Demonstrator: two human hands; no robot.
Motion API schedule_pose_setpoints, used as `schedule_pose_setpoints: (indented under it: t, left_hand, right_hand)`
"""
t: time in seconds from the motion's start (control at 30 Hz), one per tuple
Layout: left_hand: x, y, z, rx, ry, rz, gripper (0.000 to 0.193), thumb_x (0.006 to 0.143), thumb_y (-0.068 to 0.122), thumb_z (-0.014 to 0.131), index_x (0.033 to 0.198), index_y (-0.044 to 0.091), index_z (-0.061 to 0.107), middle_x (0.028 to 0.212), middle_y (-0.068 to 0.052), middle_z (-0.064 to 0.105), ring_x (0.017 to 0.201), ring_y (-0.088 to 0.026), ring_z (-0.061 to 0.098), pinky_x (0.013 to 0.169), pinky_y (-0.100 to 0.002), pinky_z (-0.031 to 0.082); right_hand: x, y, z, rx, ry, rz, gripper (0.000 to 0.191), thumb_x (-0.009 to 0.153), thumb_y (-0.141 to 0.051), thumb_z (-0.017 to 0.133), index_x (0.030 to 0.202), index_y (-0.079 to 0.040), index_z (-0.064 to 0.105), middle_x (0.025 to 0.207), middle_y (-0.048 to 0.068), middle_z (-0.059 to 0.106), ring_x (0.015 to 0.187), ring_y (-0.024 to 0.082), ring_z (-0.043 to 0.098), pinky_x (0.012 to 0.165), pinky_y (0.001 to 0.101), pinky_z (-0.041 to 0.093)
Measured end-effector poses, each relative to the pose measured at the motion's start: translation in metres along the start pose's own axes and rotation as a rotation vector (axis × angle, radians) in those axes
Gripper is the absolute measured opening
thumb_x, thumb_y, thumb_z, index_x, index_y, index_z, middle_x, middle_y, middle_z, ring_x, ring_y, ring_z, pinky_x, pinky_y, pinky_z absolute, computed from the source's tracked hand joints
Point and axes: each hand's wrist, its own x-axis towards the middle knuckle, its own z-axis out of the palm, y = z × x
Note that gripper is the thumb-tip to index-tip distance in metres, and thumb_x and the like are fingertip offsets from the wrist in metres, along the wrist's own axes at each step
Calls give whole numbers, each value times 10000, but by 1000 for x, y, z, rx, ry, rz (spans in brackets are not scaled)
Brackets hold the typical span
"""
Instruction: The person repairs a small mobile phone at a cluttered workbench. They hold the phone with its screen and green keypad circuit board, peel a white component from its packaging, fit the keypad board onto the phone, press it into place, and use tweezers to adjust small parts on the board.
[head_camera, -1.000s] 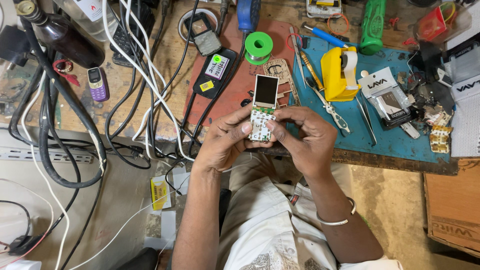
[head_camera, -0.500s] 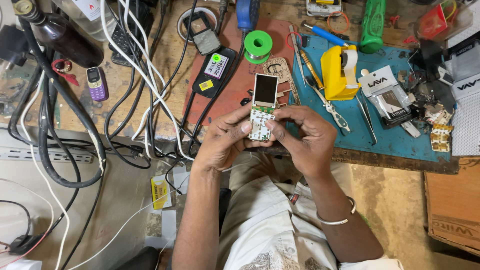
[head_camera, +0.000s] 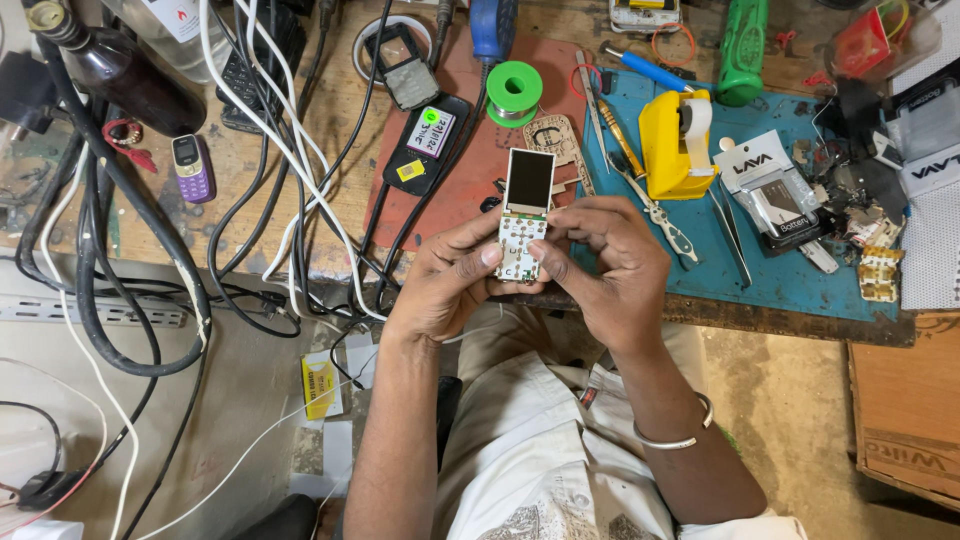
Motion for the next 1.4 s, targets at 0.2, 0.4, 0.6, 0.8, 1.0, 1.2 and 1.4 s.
schedule_pose_setpoints:
  t: [0.2, 0.4, 0.6, 0.8, 1.0, 1.2, 1.4]
  left_hand:
    - [-1, 0, 3, 8, 1, -1, 545, 1028, 140, 670, 1494, -79, 494, 1329, -227, 660, 1102, -333, 721, 962, -491, 616]
    - [-2, 0, 3, 20, 20, -11, 535, 1020, 130, 662, 1483, -84, 500, 1321, -239, 658, 1095, -359, 722, 945, -513, 619]
    - [-1, 3, 4, 32, 10, -17, 513, 1028, 124, 651, 1471, -91, 508, 1312, -240, 660, 1101, -363, 722, 954, -512, 620]
    - [-4, 5, 5, 42, -21, -17, 500, 1040, 128, 639, 1468, -95, 511, 1314, -233, 663, 1110, -352, 720, 969, -509, 615]
    - [-6, 3, 6, 60, -29, -21, 488, 1044, 120, 628, 1462, -104, 510, 1309, -237, 661, 1112, -354, 720, 974, -512, 613]
    - [-6, 4, 7, 59, -48, -33, 486, 1048, 116, 619, 1470, -97, 507, 1335, -232, 645, 1126, -357, 715, 978, -504, 608]
    - [-6, 7, 9, 60, -32, -45, 490, 1041, 107, 610, 1477, -89, 498, 1339, -235, 640, 1117, -359, 716, 972, -501, 611]
  right_hand:
    - [2, -1, -1, 134, 45, 90, 452, 884, 85, 799, 1268, 18, 570, 1175, 74, 635, 1046, 103, 636, 929, 263, 574]
    - [4, -2, -7, 216, 5, 358, 340, 876, 29, 775, 1189, 39, 642, 996, 106, 747, 846, 119, 706, 747, 247, 599]
    - [6, -1, -9, 254, -32, 404, 182, 901, 54, 767, 1075, 83, 721, 936, 130, 752, 767, 113, 691, 705, 249, 593]
    - [5, -3, -11, 228, -27, 394, 183, 891, 66, 761, 1066, 92, 714, 957, 145, 766, 794, 128, 724, 719, 264, 616]
    - [2, -3, -14, 280, -59, 407, 163, 911, 51, 760, 1063, 90, 713, 933, 144, 756, 763, 133, 712, 694, 266, 606]
    - [5, -5, -16, 261, -53, 465, 161, 892, 51, 759, 1043, 84, 716, 948, 131, 766, 785, 121, 720, 704, 262, 614]
    - [7, -8, -17, 246, -76, 443, 148, 893, 55, 763, 1033, 69, 714, 944, 126, 764, 788, 114, 718, 716, 252, 606]
